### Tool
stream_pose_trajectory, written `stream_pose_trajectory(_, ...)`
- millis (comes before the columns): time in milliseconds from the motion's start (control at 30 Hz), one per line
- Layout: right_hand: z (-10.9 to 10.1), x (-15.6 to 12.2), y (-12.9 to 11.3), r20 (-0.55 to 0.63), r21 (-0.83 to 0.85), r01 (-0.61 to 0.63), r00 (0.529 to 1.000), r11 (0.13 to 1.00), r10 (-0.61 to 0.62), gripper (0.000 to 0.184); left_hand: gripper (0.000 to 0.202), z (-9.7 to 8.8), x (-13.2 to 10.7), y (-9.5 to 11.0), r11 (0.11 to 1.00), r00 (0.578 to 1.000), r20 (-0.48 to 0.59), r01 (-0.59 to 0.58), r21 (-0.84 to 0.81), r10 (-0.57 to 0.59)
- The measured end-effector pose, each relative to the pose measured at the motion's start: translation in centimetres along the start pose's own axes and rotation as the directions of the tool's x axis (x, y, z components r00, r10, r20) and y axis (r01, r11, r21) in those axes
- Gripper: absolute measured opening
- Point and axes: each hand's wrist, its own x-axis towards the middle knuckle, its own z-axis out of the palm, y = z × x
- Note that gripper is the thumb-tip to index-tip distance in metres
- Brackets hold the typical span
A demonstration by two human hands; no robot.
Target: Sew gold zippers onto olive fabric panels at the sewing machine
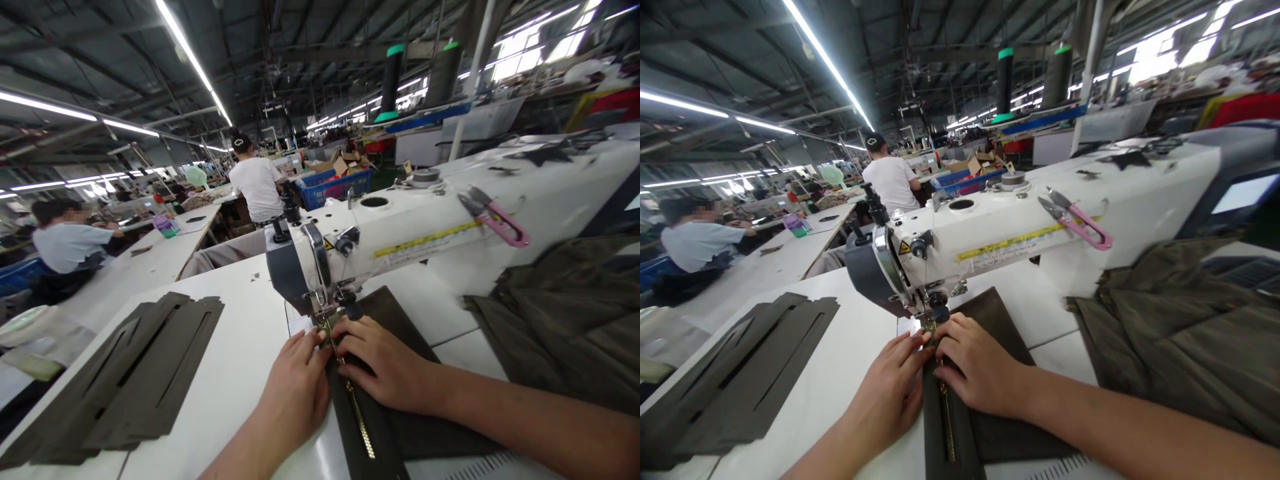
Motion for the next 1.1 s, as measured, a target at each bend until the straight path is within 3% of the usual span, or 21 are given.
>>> stream_pose_trajectory(133, -0.7, -0.3, -1.2, -0.009, 0.060, -0.095, 0.995, 0.994, 0.096, 0.011, 0.041, -0.2, -0.4, 0.6, 1.000, 1.000, 0.004, -0.020, 0.018, 0.020)
stream_pose_trajectory(233, -1.1, -1.9, -2.8, 0.002, -0.117, 0.025, 1.000, 0.993, -0.025, 0.015, 0.037, -0.2, -1.5, 1.5, 0.994, 0.995, -0.009, -0.097, 0.056, 0.098)
stream_pose_trajectory(367, -0.4, -4.9, -4.7, 0.003, -0.348, 0.215, 0.974, 0.912, -0.229, 0.026, 0.036, 0.3, -2.9, 2.7, 0.987, 0.989, -0.058, -0.134, 0.091, 0.139)
stream_pose_trajectory(533, 1.8, -6.2, -5.4, -0.084, -0.554, 0.200, 0.953, 0.808, -0.293, 0.034, 0.038, 0.5, -3.3, 3.2, 0.994, 0.988, -0.123, -0.086, 0.063, 0.093)
stream_pose_trajectory(733, 3.0, -5.0, -5.4, -0.290, -0.554, 0.180, 0.874, 0.813, -0.391, 0.046, 0.037, 0.6, -3.0, 3.3, 0.992, 0.977, -0.186, -0.089, 0.093, 0.105)
stream_pose_trajectory(933, 3.1, -4.5, -4.8, -0.334, -0.536, 0.181, 0.851, 0.824, -0.404, 0.046, 0.031, 1.4, -2.7, 2.2, 0.977, 0.951, -0.253, -0.144, 0.155, 0.180)
stream_pose_trajectory(1100, 3.1, -3.8, -4.2, -0.344, -0.562, 0.158, 0.848, 0.812, -0.403, 0.045, 0.028, 1.5, -2.2, 1.3, 0.972, 0.950, -0.237, -0.167, 0.167, 0.204)
